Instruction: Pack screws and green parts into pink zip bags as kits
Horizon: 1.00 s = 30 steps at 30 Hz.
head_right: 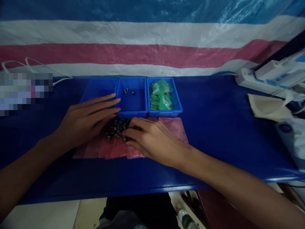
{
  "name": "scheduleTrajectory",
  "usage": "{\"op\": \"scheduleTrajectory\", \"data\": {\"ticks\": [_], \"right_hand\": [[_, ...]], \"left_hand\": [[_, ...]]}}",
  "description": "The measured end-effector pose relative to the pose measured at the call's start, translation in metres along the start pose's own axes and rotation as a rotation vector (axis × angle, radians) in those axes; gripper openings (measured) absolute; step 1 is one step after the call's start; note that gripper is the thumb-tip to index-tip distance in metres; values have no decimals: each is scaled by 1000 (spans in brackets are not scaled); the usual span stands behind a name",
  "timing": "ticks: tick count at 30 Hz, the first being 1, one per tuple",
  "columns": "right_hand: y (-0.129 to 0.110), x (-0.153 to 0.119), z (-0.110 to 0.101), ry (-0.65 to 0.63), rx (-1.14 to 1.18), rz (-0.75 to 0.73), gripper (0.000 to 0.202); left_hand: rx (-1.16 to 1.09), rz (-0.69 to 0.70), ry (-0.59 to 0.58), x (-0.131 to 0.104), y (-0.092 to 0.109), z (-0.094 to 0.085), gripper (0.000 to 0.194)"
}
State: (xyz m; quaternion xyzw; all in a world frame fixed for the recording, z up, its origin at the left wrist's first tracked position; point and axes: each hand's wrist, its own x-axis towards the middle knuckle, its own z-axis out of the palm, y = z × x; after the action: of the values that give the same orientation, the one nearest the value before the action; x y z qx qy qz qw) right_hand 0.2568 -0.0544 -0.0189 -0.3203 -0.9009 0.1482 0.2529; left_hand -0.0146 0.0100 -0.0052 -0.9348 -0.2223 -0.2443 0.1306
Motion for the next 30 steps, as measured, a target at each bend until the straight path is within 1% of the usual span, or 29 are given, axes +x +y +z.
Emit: {"op": "scheduleTrajectory", "data": {"ticks": [3,7,12,14,17,18,20,22,23,24,26,28,29,30], "right_hand": [[-1,1,0,4,50,34,20],[-1,1,0,57,117,7,22],[1,0,3,111,154,12,15],[2,0,4,104,131,31,15],[1,0,2,37,110,65,19],[0,0,1,34,128,73,21],[0,2,-5,88,235,92,19],[-1,5,-12,152,436,156,14],[-1,6,-16,156,565,205,11],[0,7,-20,127,698,259,8],[0,9,-26,2,943,354,11],[1,9,-28,-104,1112,419,15],[0,9,-27,-108,1156,457,16],[0,9,-26,-68,1183,498,18]], "left_hand": [[-6,-14,-14,-1,0,0,24],[-34,-49,-26,0,1,0,24],[-98,-76,-20,1,1,0,23],[-90,-68,-19,2,0,0,22],[-44,-31,-7,2,-1,1,22],[-37,-17,0,3,-1,1,22],[-35,-8,12,2,-1,1,22],[-45,-33,-19,1,-1,0,25],[-49,-50,-39,1,-1,-1,28],[-51,-64,-56,0,0,-2,29],[-59,-84,-82,0,0,-3,31],[-64,-88,-78,0,0,-3,29],[-69,-88,-75,-1,0,-2,28],[-71,-83,-67,-1,0,-2,28]]}}
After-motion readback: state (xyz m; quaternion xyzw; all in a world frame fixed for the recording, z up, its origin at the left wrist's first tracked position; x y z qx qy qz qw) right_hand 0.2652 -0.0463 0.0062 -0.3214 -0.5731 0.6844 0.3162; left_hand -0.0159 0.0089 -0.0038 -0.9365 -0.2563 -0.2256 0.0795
